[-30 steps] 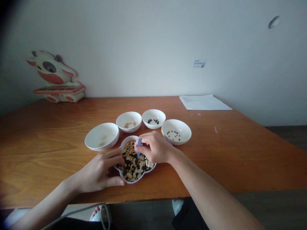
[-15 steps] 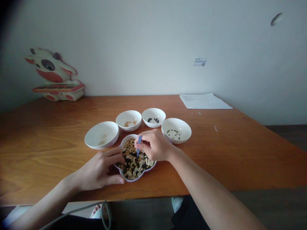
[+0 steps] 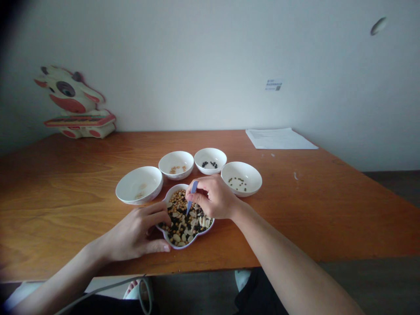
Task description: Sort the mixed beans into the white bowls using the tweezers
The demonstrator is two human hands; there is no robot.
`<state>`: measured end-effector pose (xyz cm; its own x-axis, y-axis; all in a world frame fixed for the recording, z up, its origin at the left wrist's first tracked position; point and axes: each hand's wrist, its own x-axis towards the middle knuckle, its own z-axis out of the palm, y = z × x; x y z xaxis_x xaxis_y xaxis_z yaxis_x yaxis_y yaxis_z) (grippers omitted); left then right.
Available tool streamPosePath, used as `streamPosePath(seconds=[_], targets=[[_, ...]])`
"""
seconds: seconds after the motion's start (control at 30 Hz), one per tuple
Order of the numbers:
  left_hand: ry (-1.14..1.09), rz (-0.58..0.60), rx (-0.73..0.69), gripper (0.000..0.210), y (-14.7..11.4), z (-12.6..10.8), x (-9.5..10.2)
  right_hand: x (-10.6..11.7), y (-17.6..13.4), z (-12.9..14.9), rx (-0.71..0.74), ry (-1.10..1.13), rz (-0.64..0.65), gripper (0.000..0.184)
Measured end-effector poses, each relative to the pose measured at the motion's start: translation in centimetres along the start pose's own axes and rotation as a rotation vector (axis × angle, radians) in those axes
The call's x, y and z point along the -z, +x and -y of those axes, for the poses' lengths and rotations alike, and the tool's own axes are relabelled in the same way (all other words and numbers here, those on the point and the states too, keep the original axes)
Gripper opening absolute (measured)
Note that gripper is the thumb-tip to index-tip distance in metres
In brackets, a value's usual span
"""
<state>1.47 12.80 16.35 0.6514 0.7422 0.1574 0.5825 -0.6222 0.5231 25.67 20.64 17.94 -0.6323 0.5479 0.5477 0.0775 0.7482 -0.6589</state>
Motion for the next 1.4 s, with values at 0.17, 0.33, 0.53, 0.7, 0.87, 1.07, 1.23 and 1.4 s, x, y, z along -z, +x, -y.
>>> streamPosePath(seconds=[0.17, 0.33, 0.53, 0.7, 0.87, 1.07, 1.23, 1.4], targets=[[0.013, -0.004, -0.002, 0.042, 0.02, 0.01, 0.00, -0.05, -0.03, -0.25, 0.027, -0.041, 0.048, 0.016], [0.016, -0.013, -0.015, 0.042, 0.03, -0.02, 0.00, -0.17, -0.01, -0.33, 0.032, -0.053, 0.099, 0.016], [-0.001, -0.007, -0.011, 0.038, 0.03, 0.13, -0.09, -0.29, -0.04, -0.37, 0.025, -0.038, 0.109, 0.015], [-0.003, -0.010, -0.011, 0.039, 0.01, 0.19, -0.07, -0.33, -0.06, -0.40, 0.025, -0.015, 0.113, 0.014], [0.009, -0.014, -0.012, 0.040, 0.06, 0.04, 0.00, -0.28, -0.01, -0.34, 0.025, -0.011, 0.118, 0.015], [0.003, -0.014, -0.011, 0.040, 0.05, 0.04, -0.09, -0.29, 0.04, -0.23, 0.018, -0.022, 0.118, 0.018], [-0.007, -0.010, -0.004, 0.040, -0.01, 0.03, -0.07, -0.33, 0.06, -0.20, 0.017, -0.028, 0.112, 0.017], [0.008, -0.007, 0.006, 0.041, 0.07, 0.06, -0.03, -0.38, 0.03, -0.26, 0.029, -0.029, 0.090, 0.017]])
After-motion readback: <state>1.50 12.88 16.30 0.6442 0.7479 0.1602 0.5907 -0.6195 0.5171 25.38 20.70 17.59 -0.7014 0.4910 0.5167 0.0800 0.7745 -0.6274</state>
